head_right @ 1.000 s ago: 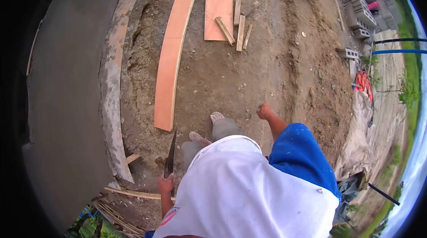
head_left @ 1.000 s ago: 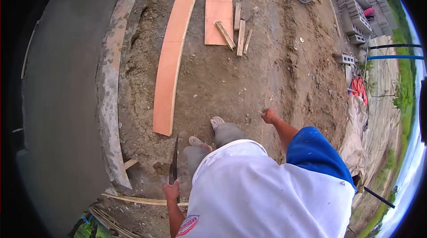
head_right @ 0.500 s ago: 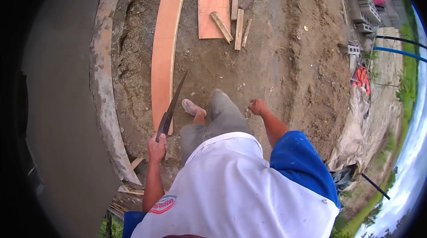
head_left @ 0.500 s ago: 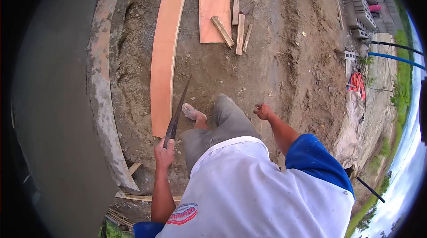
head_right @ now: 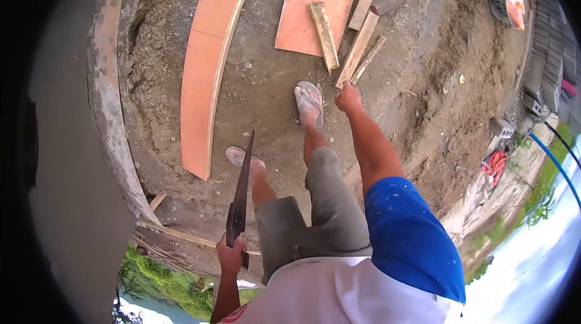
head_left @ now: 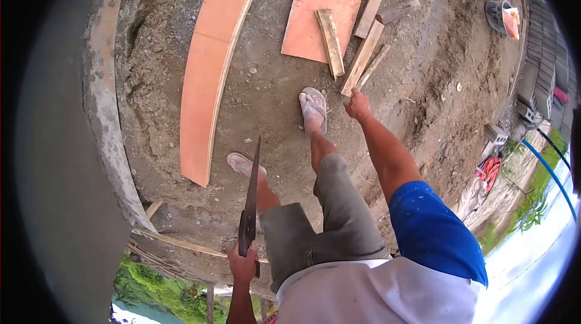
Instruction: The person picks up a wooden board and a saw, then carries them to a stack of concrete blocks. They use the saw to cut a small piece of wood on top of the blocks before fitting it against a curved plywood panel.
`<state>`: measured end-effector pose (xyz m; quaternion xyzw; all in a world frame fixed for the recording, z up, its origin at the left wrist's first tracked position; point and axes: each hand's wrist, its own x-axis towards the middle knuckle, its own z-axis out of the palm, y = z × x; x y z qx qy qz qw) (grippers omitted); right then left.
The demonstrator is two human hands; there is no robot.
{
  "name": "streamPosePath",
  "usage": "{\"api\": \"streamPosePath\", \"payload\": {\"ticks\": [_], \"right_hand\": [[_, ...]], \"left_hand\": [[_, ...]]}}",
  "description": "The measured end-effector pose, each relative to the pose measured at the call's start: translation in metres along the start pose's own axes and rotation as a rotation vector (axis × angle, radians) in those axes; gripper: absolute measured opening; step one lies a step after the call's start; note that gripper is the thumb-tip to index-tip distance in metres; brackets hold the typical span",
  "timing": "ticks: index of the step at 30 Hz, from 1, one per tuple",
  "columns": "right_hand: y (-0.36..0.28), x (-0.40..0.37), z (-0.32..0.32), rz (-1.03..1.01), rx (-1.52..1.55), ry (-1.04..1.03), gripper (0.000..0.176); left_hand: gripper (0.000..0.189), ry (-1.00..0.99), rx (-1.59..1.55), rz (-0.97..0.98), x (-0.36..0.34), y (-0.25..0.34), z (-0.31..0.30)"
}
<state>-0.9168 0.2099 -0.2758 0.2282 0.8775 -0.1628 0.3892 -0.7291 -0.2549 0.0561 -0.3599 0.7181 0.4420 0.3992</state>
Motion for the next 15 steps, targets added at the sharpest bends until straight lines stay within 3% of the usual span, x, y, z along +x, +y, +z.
{"api": "streamPosePath", "payload": {"ticks": [6, 10, 12, 14, 15], "right_hand": [[-0.051, 0.168, 0.001, -0.002, -0.126, 0.132, 0.092], [-0.052, 0.216, 0.026, 0.016, -0.183, 0.080, 0.088], [-0.046, 0.216, 0.024, 0.036, -0.170, -0.010, 0.079], [-0.042, 0.180, 0.014, 0.059, 0.574, -0.248, 0.043], [-0.044, 0.157, 0.006, 0.043, 0.830, -0.418, 0.045]], "left_hand": [[0.012, 0.014, -0.166, -0.162, 0.048, -0.001, 0.086], [0.015, 0.057, -0.191, -0.229, 0.051, -0.014, 0.103], [0.030, 0.045, -0.188, -0.202, 0.042, -0.026, 0.101], [0.040, 0.058, -0.186, -0.118, 0.037, -0.029, 0.098], [0.057, 0.042, -0.131, 0.038, 0.038, -0.026, 0.092]]}}
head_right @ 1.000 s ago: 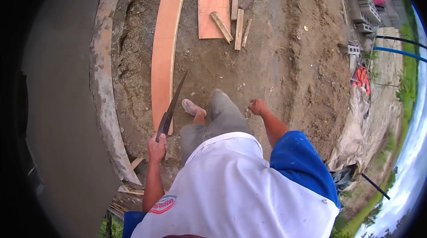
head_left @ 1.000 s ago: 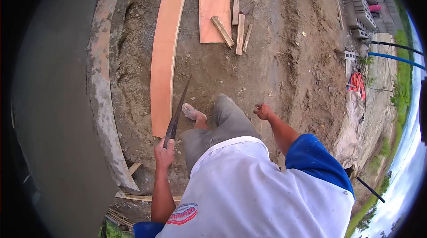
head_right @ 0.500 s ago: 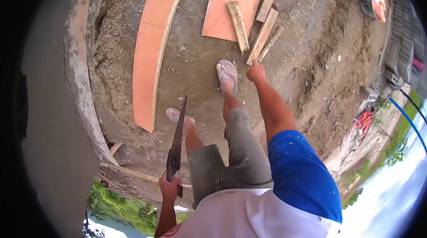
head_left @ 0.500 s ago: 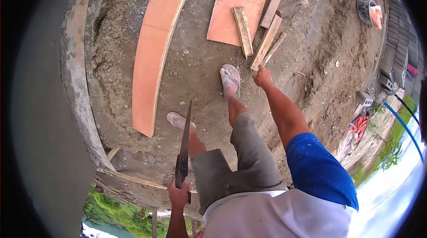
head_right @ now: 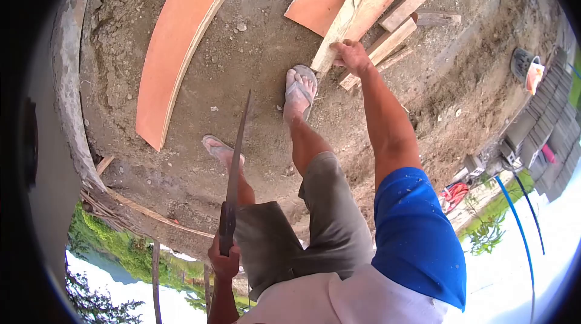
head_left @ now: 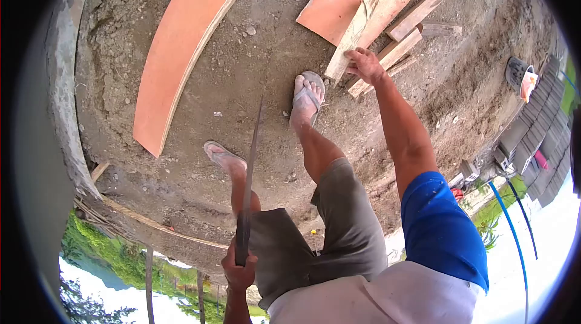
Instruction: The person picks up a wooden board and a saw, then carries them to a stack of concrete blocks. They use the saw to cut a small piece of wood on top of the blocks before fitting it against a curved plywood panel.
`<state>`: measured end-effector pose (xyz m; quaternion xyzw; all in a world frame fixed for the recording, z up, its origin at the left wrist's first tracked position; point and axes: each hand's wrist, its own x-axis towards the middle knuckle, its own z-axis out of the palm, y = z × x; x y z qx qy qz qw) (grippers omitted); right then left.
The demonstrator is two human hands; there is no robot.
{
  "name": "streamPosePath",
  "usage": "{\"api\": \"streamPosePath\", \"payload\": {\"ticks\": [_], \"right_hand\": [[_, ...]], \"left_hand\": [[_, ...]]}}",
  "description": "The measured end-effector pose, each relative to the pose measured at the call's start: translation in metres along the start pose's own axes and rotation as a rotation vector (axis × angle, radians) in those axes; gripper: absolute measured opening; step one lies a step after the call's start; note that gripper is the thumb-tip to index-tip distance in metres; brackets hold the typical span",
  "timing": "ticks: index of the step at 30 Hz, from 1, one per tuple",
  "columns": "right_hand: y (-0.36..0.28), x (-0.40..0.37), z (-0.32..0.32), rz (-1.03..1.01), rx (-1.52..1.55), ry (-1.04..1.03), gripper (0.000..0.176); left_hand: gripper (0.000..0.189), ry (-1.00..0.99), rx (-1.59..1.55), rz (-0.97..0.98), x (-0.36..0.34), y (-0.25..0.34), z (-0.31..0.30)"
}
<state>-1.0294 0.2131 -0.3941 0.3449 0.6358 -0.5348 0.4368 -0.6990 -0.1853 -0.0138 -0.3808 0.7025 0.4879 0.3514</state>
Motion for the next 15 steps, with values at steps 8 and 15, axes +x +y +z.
{"api": "streamPosePath", "payload": {"ticks": [8, 15], "right_hand": [[-0.031, -0.262, 0.162, -0.175, 1.056, -0.535, 0.058], [-0.010, -0.432, 0.291, -0.077, 0.959, -0.487, 0.052]], "left_hand": [[0.096, 0.131, 0.218, 0.763, 0.063, 0.039, -0.028], [0.090, 0.193, 0.155, 0.918, 0.061, 0.075, -0.100]]}}
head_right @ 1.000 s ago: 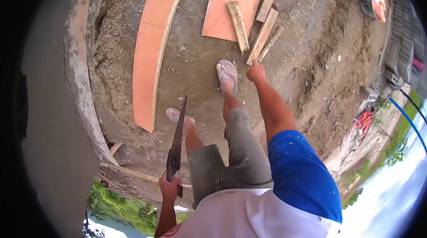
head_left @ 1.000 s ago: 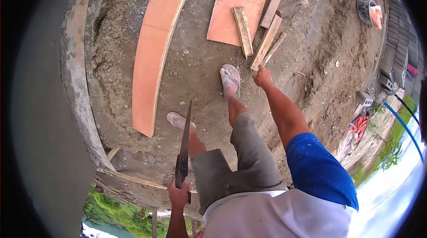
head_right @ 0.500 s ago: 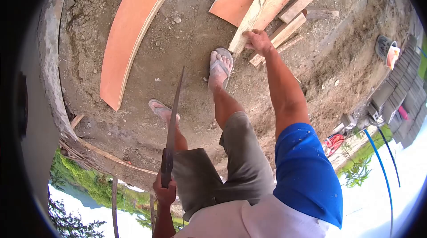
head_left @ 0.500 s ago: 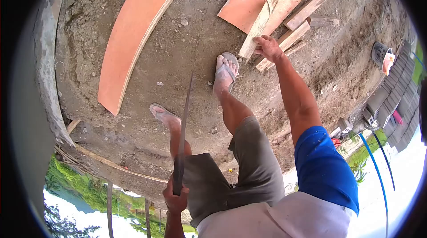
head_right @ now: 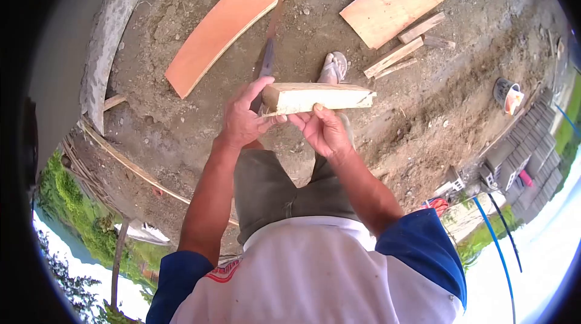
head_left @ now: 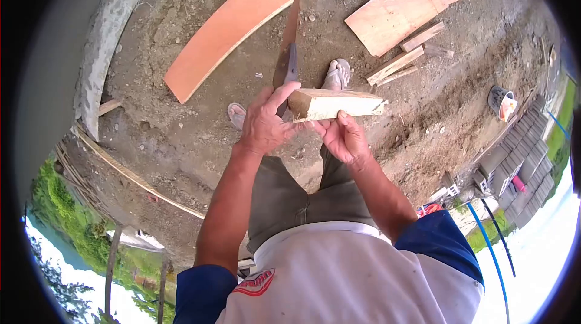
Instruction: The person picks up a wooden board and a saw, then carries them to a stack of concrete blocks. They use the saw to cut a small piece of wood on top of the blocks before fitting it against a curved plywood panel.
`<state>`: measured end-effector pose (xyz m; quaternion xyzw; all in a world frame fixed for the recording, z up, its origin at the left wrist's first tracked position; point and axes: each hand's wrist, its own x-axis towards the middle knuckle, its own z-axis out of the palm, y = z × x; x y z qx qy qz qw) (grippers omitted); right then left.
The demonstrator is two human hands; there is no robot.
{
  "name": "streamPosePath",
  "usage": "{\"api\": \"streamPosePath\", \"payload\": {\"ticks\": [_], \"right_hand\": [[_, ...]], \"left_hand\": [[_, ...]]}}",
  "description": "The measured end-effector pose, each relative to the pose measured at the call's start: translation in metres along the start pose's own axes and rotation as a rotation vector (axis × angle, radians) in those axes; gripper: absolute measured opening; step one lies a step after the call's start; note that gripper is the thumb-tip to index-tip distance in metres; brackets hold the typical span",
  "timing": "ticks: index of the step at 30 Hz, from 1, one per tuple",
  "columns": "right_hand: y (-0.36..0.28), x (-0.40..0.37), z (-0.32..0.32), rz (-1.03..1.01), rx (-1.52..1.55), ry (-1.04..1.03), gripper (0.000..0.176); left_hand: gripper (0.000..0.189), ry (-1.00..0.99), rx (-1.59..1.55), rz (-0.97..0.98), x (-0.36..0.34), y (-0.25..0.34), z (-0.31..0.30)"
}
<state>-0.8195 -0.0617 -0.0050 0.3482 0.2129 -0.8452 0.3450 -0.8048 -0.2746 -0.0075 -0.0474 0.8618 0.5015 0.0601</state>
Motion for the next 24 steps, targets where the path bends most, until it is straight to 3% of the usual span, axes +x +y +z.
{"api": "streamPosePath", "payload": {"ticks": [1, 3, 5, 8, 9, 11, 14, 17, 20, 21, 24], "right_hand": [[0.010, -0.014, 0.010, 0.034, -0.019, 0.003, 0.047], [0.015, -0.045, 0.019, 0.340, -0.059, 0.007, 0.042], [-0.009, -0.086, 0.068, 0.779, -0.784, -0.081, 0.059], [0.001, -0.095, 0.136, -0.159, -2.014, -0.500, 0.084], [0.016, -0.085, 0.140, -0.180, -2.080, -0.553, 0.088], [0.055, -0.031, 0.144, -0.279, -2.221, -0.690, 0.097], [0.142, -0.001, 0.127, 0.294, -1.677, -0.790, 0.098], [0.207, 0.007, 0.151, 0.466, -1.611, -0.740, 0.090], [0.257, 0.017, 0.181, -0.085, -2.055, -1.214, 0.083], [0.265, 0.013, 0.196, -0.076, -2.230, -1.057, 0.075], [0.274, 0.042, 0.202, -0.290, -2.466, -0.750, 0.072]], "left_hand": [[0.081, -0.075, -0.016, -0.007, -0.009, 0.001, -0.018], [0.079, -0.082, -0.097, 0.004, -0.033, 0.001, -0.040], [0.079, -0.071, -0.127, 0.010, -0.064, -0.002, -0.064], [0.074, -0.029, -0.118, 0.096, -0.107, -0.001, -0.095], [0.074, -0.139, -0.110, 0.004, -0.120, 0.007, -0.108], [0.073, -0.109, -0.099, 0.023, -0.147, 0.000, -0.127], [0.073, 0.037, -0.135, -0.058, -0.193, -0.012, -0.162], [0.078, 0.268, -0.183, -0.034, -0.234, -0.026, -0.195], [0.088, 0.453, -0.094, -0.084, -0.264, -0.030, -0.237], [0.085, 0.294, -0.275, -0.506, -0.284, -0.017, -0.260], [0.082, 0.442, -0.257, -0.645, -0.333, -0.010, -0.284]]}}
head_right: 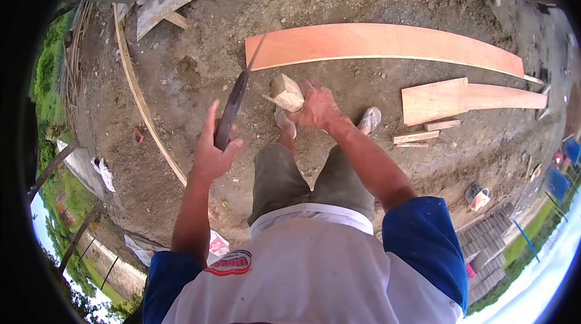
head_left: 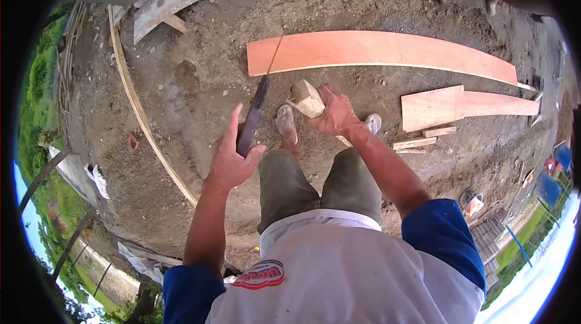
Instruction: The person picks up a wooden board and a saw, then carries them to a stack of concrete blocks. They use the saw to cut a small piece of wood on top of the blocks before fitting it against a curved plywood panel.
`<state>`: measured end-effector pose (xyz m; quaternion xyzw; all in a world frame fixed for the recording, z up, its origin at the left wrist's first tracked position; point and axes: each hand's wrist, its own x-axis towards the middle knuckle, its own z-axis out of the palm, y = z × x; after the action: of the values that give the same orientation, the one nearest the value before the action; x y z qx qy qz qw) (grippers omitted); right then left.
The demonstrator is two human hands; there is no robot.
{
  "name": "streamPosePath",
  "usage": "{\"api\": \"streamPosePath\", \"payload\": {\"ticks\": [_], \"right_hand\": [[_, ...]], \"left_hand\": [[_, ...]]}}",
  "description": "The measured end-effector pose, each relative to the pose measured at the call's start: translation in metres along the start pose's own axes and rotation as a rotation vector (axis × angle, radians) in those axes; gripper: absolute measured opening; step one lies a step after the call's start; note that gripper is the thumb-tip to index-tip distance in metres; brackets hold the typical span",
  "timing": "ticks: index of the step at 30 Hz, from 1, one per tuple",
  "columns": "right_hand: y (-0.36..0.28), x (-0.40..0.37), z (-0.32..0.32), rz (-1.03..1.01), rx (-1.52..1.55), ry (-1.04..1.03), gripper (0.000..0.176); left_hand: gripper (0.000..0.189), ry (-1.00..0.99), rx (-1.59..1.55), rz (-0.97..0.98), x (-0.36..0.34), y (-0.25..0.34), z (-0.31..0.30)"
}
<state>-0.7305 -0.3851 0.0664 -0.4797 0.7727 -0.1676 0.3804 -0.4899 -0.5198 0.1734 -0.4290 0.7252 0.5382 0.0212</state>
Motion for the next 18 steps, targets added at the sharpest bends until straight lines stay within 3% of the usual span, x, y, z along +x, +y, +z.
{"api": "streamPosePath", "payload": {"ticks": [2, 3, 6, 10, 18], "right_hand": [[0.020, 0.027, 0.003, 0.173, -0.071, 0.079, 0.070], [0.028, 0.041, 0.001, 0.256, -0.101, 0.119, 0.069], [0.040, 0.070, -0.013, 0.209, -0.384, 0.184, 0.072], [0.058, 0.099, -0.016, 0.242, -0.492, 0.228, 0.064], [0.068, 0.136, -0.032, 0.188, -0.481, 0.156, 0.060]], "left_hand": [[0.075, 0.022, 0.159, 0.171, -0.026, -0.026, -0.017], [0.072, -0.010, 0.178, 0.158, -0.040, -0.029, -0.021], [0.069, -0.018, 0.176, 0.195, -0.065, -0.025, -0.015], [0.067, 0.000, 0.091, 0.218, -0.065, -0.021, 0.010], [0.066, -0.021, 0.083, 0.090, -0.067, -0.001, 0.015]]}}
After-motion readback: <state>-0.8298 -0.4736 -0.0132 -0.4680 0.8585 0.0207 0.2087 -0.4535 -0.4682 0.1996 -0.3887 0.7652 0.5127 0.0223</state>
